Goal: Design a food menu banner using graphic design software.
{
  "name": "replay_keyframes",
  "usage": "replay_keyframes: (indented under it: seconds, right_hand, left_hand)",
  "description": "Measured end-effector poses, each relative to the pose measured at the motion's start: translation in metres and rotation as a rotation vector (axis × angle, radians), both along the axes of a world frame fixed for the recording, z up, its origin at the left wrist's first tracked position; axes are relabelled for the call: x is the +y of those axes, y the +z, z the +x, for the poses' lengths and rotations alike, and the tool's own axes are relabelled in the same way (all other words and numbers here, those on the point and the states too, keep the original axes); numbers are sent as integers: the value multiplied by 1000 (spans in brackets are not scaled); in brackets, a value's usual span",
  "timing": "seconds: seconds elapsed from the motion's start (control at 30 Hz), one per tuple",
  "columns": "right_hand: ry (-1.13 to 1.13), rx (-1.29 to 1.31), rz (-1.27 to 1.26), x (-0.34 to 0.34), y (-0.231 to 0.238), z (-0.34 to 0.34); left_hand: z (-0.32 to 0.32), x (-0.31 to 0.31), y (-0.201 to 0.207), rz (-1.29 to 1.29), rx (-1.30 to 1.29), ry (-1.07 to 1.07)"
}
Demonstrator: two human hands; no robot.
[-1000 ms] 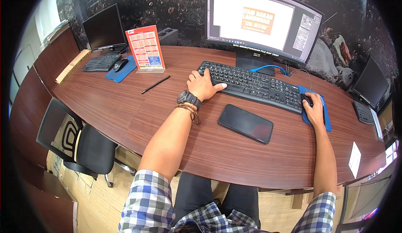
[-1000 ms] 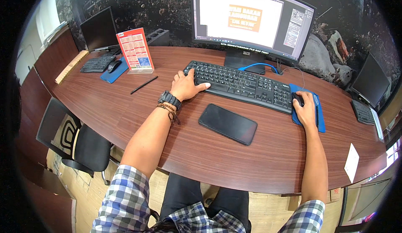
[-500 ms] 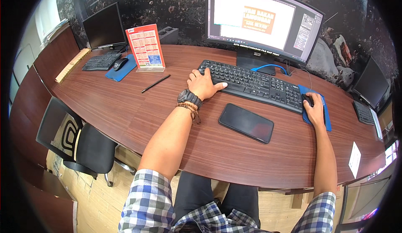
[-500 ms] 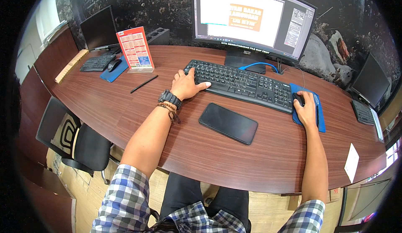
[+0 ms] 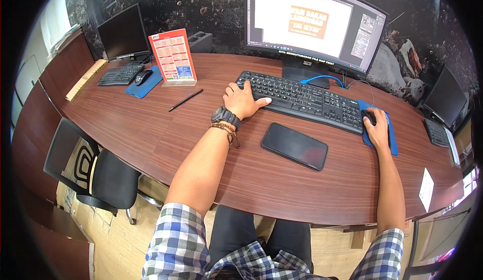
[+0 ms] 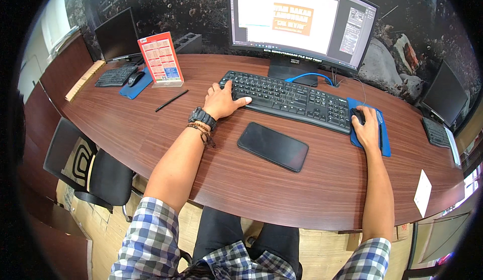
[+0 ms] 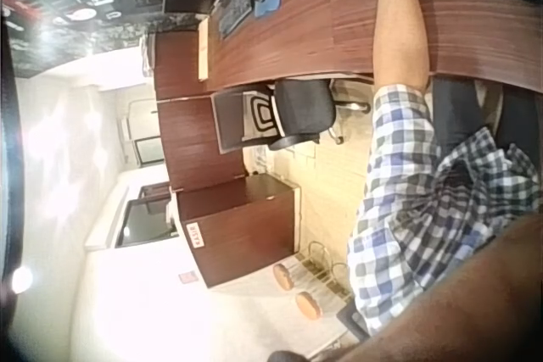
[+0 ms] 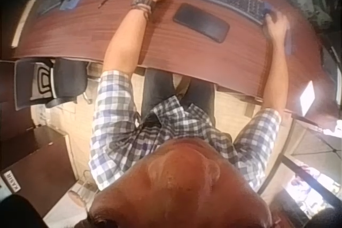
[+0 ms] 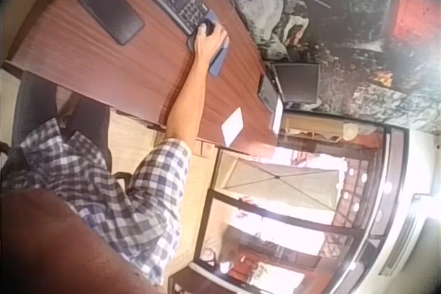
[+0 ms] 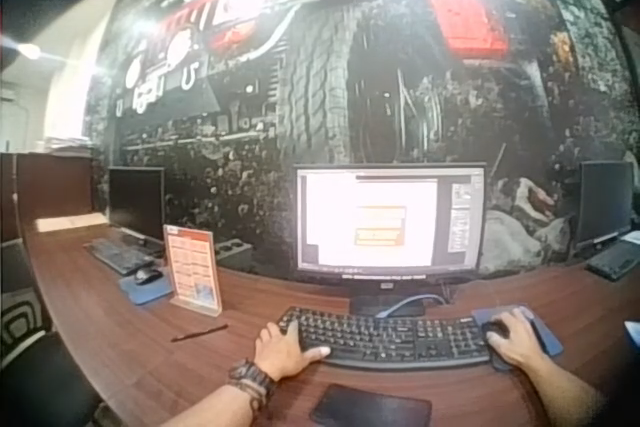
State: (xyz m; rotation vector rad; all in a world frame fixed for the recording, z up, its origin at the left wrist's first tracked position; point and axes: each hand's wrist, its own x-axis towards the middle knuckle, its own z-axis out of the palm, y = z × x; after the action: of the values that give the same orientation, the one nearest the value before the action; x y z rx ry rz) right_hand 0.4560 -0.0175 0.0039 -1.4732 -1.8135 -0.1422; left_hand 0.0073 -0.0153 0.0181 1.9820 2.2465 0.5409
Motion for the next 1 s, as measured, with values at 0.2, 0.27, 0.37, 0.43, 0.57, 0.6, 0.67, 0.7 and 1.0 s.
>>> replay_keyframes:
  seconds: [0.2,0.27,0.37,0.43,0.57,0.6,0.67,0.7,1.0]
  right_hand:
    - [21,-7,8,0,-1,-1]
    - [14,3,-5,-1,0,-1]
    - [22,-6,6,2,-3,4]
    - [26,-3,4,4,-4,4]
    - [15,-25,0,3,-3,4]
    - [9,-15,-1,3,-3,3]
    - [4,-5,-3,3,-4,3]
    - [8,-7,-3,3,-4,4]
    - [21,2,-11,1,-2,3]
  left_hand:
    - [-1,-1,0,5,-9,0]
    - [-1,-1,-1,8,-10,0]
    - [0,-1,0,14,-8,-3]
    - [-1,-1,-1,17,-6,-2]
    - [-1,-1,-1,18,-7,-3]
    - [-1,-1,0,13,-8,-2]
    - [0,-2,1,7,-8,-2]
    - [0,-2,2,-2,-11,-4]
    - [0,-2,2,-1,-5,-4]
